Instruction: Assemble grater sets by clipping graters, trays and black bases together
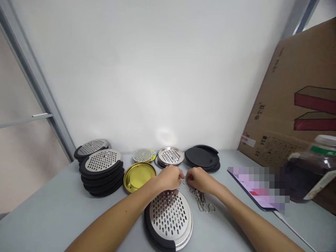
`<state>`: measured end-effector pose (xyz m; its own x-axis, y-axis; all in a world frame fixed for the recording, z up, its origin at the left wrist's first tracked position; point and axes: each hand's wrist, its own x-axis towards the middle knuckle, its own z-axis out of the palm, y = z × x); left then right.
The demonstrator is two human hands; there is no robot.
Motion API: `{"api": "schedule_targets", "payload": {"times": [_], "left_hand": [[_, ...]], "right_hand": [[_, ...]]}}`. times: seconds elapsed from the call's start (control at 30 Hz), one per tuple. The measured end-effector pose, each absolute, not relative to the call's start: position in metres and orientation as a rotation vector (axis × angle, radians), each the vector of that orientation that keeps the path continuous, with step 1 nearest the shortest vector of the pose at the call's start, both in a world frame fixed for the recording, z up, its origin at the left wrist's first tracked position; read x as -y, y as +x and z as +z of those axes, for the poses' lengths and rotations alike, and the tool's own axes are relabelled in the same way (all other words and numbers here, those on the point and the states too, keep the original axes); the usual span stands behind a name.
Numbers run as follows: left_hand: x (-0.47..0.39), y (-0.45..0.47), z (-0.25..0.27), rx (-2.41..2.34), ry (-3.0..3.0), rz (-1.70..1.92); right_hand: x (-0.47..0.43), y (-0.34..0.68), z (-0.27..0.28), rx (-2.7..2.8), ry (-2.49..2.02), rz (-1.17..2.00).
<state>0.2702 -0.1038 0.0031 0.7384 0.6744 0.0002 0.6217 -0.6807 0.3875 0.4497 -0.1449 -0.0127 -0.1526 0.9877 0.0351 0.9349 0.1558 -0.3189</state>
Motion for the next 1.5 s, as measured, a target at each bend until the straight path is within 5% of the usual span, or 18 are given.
{"api": "schedule_targets", "payload": {"times": [0.73, 1.27, 1.5], "left_hand": [[0.091, 0.284, -0.003, -1.062, 2.237, -0.058], [0.122, 0.222, 0.012, -0.936, 2.12, 0.53], [0.126, 0.212, 0.005, -1.051, 1.964, 0.741]], "right_hand": [[0.169, 0.425, -0.005, 2.296, -1.979, 0.204], [0.184, 0.409, 0.013, 2.13, -1.601, 0.029], [0.163, 0.431, 0.005, 2.134, -1.77, 0.109]]}}
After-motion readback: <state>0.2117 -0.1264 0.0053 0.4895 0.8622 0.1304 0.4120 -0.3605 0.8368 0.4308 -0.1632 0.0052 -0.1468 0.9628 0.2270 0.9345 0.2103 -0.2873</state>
